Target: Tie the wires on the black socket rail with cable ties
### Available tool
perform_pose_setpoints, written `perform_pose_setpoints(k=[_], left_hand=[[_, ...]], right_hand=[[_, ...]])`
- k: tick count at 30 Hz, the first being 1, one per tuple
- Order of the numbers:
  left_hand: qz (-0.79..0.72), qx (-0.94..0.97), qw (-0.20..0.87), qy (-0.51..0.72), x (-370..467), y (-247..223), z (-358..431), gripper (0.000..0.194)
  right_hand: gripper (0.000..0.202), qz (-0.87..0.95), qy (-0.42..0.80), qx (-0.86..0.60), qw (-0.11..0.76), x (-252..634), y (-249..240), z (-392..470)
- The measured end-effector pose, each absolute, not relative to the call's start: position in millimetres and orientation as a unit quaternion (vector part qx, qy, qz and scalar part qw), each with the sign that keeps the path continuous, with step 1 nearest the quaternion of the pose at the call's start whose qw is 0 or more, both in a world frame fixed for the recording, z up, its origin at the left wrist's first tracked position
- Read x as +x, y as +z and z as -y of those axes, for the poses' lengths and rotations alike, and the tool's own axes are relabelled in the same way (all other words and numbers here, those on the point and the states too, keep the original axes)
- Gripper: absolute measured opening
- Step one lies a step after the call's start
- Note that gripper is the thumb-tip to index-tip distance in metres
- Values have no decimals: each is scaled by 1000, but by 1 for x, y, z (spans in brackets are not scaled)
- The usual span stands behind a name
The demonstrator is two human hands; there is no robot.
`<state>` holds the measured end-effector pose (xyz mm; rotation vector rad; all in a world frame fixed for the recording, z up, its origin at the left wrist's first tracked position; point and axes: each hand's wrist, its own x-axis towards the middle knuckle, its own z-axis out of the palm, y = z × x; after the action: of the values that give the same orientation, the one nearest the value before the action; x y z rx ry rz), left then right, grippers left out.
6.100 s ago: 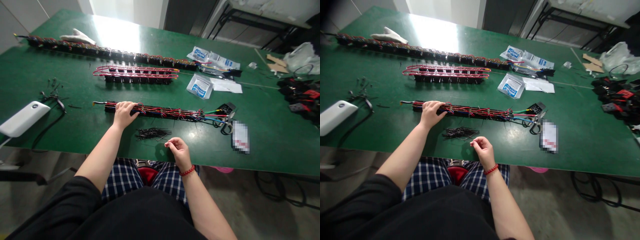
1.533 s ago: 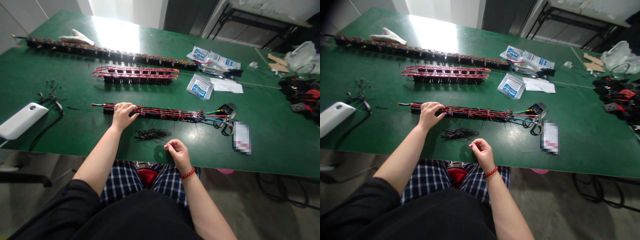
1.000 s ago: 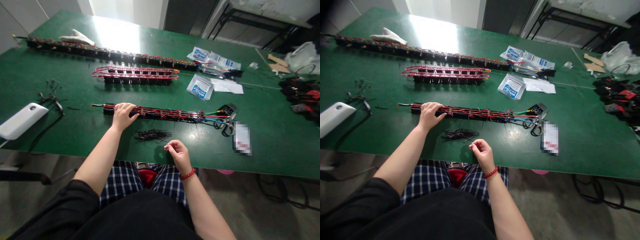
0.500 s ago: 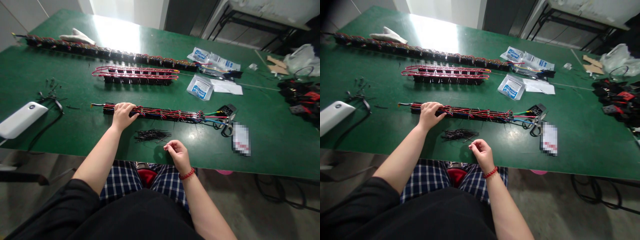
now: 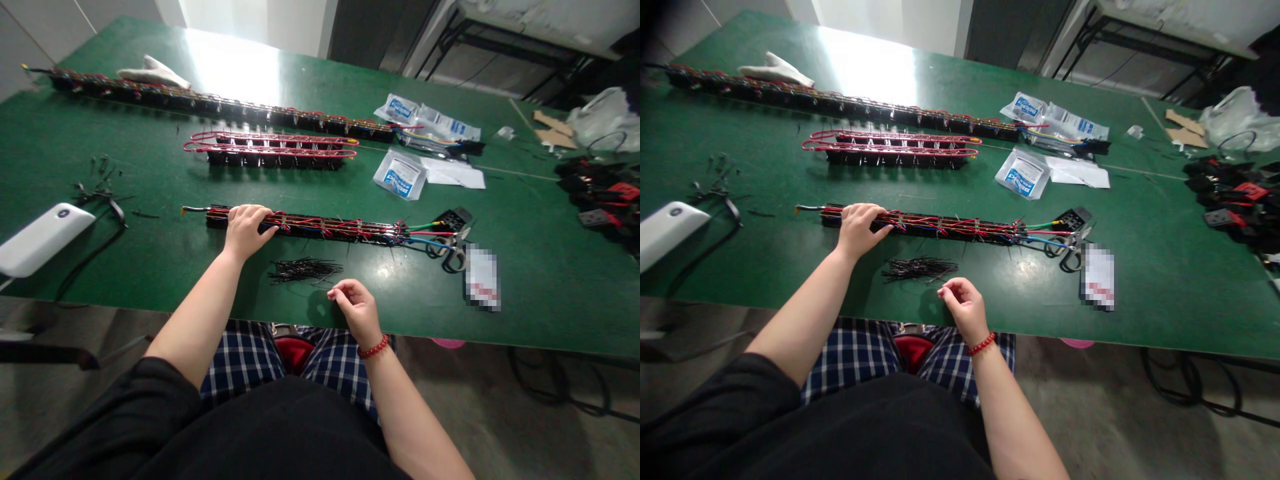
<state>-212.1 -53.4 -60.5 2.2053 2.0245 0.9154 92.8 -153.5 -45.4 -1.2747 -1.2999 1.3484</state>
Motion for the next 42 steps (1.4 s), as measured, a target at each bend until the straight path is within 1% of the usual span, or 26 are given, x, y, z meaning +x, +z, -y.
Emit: perform_pose_setpoints(k=[10,16,21,31,35,42], left_hand=[[-647,705,0,291,-212,-60,54,29],[-630,716,-3,299,-210,-56,55,39],[-636,719,11,278,-209,-57,55,40],[-647,716,-7,261,-204,-54,67,34],[-666,700,-15,259,-198,-50,84,35],[-658,710,-17,251,-188,-48,124,31]], right_hand=[[23,519,537,-513,423,93,-45,153],[23,519,539,-511,423,92,-45,154],[24,522,535,-512,424,92,-45,153],[23,515,541,-511,426,92,-45,154],[23,519,541,-506,426,92,-44,154],[23,520,543,-499,430,92,-45,154]])
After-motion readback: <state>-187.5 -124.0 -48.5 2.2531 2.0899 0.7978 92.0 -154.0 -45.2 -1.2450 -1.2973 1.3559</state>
